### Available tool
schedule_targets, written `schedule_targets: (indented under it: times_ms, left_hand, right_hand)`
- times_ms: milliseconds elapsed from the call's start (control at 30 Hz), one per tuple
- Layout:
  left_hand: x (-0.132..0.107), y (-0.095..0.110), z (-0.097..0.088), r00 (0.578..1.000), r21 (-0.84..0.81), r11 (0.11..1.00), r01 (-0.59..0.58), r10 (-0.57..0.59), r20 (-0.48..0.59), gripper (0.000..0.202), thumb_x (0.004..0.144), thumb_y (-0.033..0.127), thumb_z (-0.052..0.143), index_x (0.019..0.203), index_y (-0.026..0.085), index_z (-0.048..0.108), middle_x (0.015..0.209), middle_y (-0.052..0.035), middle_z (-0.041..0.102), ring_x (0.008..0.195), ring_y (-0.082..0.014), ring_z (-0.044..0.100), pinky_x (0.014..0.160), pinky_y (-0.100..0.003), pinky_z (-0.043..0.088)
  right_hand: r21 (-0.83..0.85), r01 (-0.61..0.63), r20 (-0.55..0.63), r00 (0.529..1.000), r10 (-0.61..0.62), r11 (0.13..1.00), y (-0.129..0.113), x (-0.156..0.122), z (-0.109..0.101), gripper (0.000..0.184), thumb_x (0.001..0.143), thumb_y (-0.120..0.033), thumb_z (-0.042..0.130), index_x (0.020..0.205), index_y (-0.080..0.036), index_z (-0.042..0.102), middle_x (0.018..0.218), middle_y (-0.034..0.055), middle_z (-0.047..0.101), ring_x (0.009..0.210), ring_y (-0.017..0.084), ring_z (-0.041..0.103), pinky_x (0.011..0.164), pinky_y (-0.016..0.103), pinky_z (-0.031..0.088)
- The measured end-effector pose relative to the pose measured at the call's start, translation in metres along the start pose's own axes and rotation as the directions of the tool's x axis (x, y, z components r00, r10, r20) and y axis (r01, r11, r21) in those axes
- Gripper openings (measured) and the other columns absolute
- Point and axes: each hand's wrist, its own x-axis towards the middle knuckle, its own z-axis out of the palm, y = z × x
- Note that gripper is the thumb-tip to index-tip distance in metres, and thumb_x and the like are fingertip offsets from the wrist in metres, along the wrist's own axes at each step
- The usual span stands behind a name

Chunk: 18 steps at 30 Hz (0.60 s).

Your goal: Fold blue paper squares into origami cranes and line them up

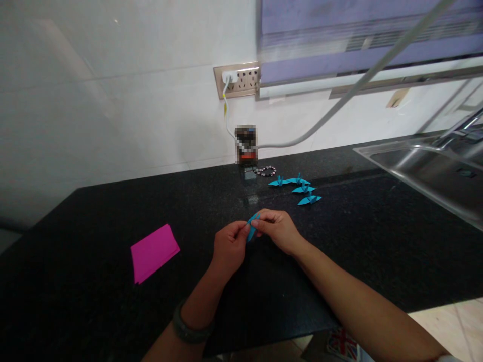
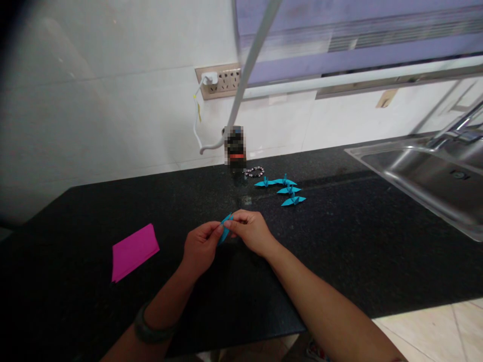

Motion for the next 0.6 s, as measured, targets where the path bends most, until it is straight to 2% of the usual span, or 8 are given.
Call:
schedule_targets:
  times_ms: [233,433,600]
  left_hand:
    - [0.0001,0.0025,-0.0013,0.998,0.048,0.998,-0.03,0.027,0.05,0.03,0.083,0.033,0.04,0.076,0.015,0.063,0.064,-0.0001,0.058,0.06,-0.0116,0.05,0.058,-0.022,0.037]
    - [0.0007,0.0037,-0.0014,0.995,-0.038,0.999,-0.036,0.039,0.097,0.029,0.082,0.033,0.041,0.077,0.016,0.064,0.065,-0.0007,0.057,0.063,-0.0129,0.052,0.061,-0.023,0.039]
    - [0.0013,0.0034,-0.0012,0.993,-0.095,0.995,-0.012,0.023,0.116,0.028,0.082,0.033,0.043,0.077,0.016,0.065,0.065,-0.0011,0.058,0.062,-0.013,0.052,0.061,-0.023,0.039]
  right_hand:
    - [0.118,-0.069,-0.005,0.998,0.07,0.991,0.0004,0.0002,0.0007,0.016,0.065,-0.028,0.066,0.068,-0.013,0.062,0.062,-0.0007,0.058,0.051,0.007,0.051,0.05,0.021,0.041]
    - [0.187,-0.107,0.014,0.994,0.107,0.977,0.0027,-0.0005,-0.0007,0.017,0.063,-0.028,0.067,0.069,-0.014,0.06,0.059,-0.0013,0.06,0.048,0.007,0.051,0.047,0.019,0.041]
    - [0.157,-0.099,-0.011,0.995,0.102,0.983,0.0022,-0.0008,-0.0004,0.017,0.062,-0.028,0.068,0.066,-0.014,0.058,0.057,-0.0013,0.059,0.048,0.008,0.052,0.047,0.02,0.042]
